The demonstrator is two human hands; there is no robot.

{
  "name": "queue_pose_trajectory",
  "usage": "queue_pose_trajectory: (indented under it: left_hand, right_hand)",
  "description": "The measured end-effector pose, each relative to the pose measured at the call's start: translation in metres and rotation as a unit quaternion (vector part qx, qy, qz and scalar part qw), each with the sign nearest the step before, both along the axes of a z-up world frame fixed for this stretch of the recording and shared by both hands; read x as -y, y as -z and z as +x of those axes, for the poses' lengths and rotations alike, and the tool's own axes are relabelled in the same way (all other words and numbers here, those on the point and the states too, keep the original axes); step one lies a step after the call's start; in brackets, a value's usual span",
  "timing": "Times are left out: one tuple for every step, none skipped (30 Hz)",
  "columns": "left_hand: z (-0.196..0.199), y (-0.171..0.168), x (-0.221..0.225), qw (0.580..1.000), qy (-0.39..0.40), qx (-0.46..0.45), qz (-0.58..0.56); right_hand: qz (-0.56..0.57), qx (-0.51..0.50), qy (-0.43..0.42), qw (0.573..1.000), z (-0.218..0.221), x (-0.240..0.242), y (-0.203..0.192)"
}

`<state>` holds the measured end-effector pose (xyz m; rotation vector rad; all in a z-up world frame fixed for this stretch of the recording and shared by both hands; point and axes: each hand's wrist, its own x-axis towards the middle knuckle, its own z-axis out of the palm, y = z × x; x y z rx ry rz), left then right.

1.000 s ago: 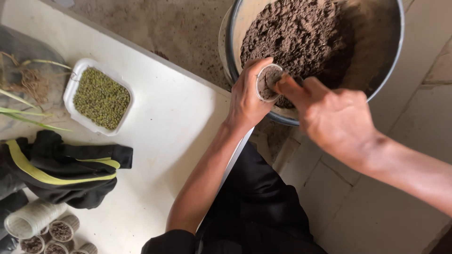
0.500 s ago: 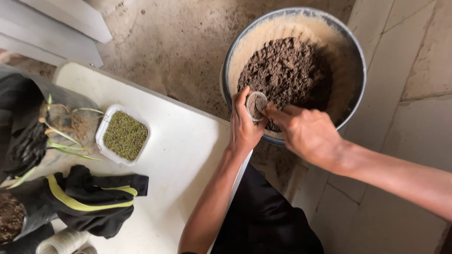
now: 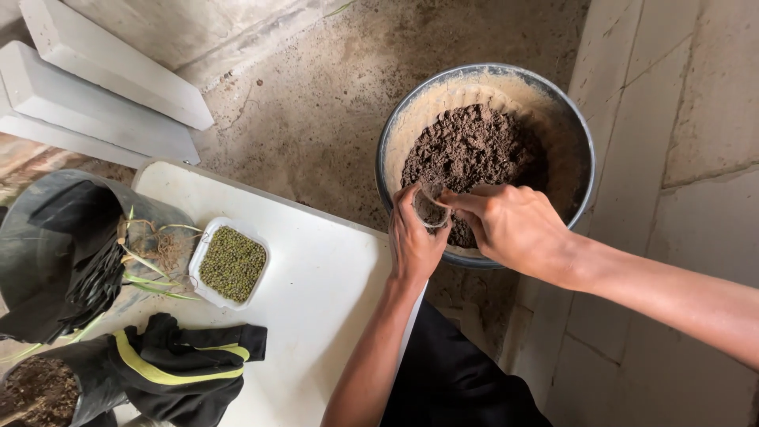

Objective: Filling a small plastic cup with soil from a bucket using a spoon

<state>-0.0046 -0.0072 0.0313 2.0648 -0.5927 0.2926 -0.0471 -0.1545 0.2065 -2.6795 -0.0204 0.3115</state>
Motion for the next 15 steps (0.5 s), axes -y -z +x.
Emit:
queue_pose_trajectory:
  left_hand:
    - [0.001,0.001,0.0,1.0,0.002,0.003,0.0]
    - [0.001,0.002,0.0,1.0,0.004,-0.011,-0.008]
    - [0.001,0.004,0.0,1.0,0.005,-0.024,-0.015]
    - [0.003,0.007,0.0,1.0,0.007,-0.025,-0.014]
    - [0.005,0.01,0.0,1.0,-0.001,-0.023,-0.016]
    - [0.003,0.015,-0.001,1.0,-0.008,-0.025,-0.016]
    - [0.0,0.012,-0.002,0.999,-0.008,-0.03,-0.013]
    - [0.001,0.008,-0.002,0.999,-0.007,-0.045,-0.021]
    - [0.003,0.004,-0.003,0.998,-0.006,-0.061,-0.028]
    - [0.004,0.006,-0.002,0.998,-0.009,-0.061,-0.028]
    - [0.005,0.009,-0.001,0.999,-0.015,-0.042,-0.031]
    - [0.005,0.012,0.0,0.999,-0.02,-0.026,-0.032]
    - [0.005,0.011,-0.001,0.999,-0.021,-0.028,-0.031]
    - [0.004,0.011,-0.001,0.999,-0.019,-0.028,-0.032]
    - [0.003,0.01,-0.001,0.999,-0.017,-0.028,-0.032]
  right_hand:
    - [0.0,0.003,0.002,1.0,-0.001,-0.001,0.001]
    - [-0.04,-0.019,-0.032,0.999,-0.003,-0.003,0.002]
    - [-0.08,-0.04,-0.065,0.994,-0.004,-0.004,0.003]
    - [-0.079,-0.04,-0.064,0.994,-0.004,-0.006,-0.003]
    - [-0.12,-0.03,-0.084,0.989,-0.005,-0.007,-0.007]
    - [-0.158,-0.024,-0.106,0.981,-0.007,-0.01,-0.012]
    - [-0.155,-0.029,-0.106,0.982,-0.008,-0.006,-0.007]
    - [-0.205,-0.002,-0.109,0.973,-0.005,-0.001,-0.003]
    - [-0.253,0.025,-0.112,0.961,-0.002,0.003,0.0]
    - [-0.253,0.026,-0.115,0.96,-0.002,0.005,0.0]
    - [-0.251,0.059,-0.107,0.96,-0.001,0.006,0.0]
    - [-0.248,0.091,-0.097,0.96,-0.001,0.008,0.001]
    - [-0.246,0.089,-0.099,0.96,-0.001,0.01,0.006]
    - [-0.249,0.091,-0.105,0.958,-0.001,0.012,0.011]
    - [-0.252,0.093,-0.111,0.957,-0.002,0.015,0.016]
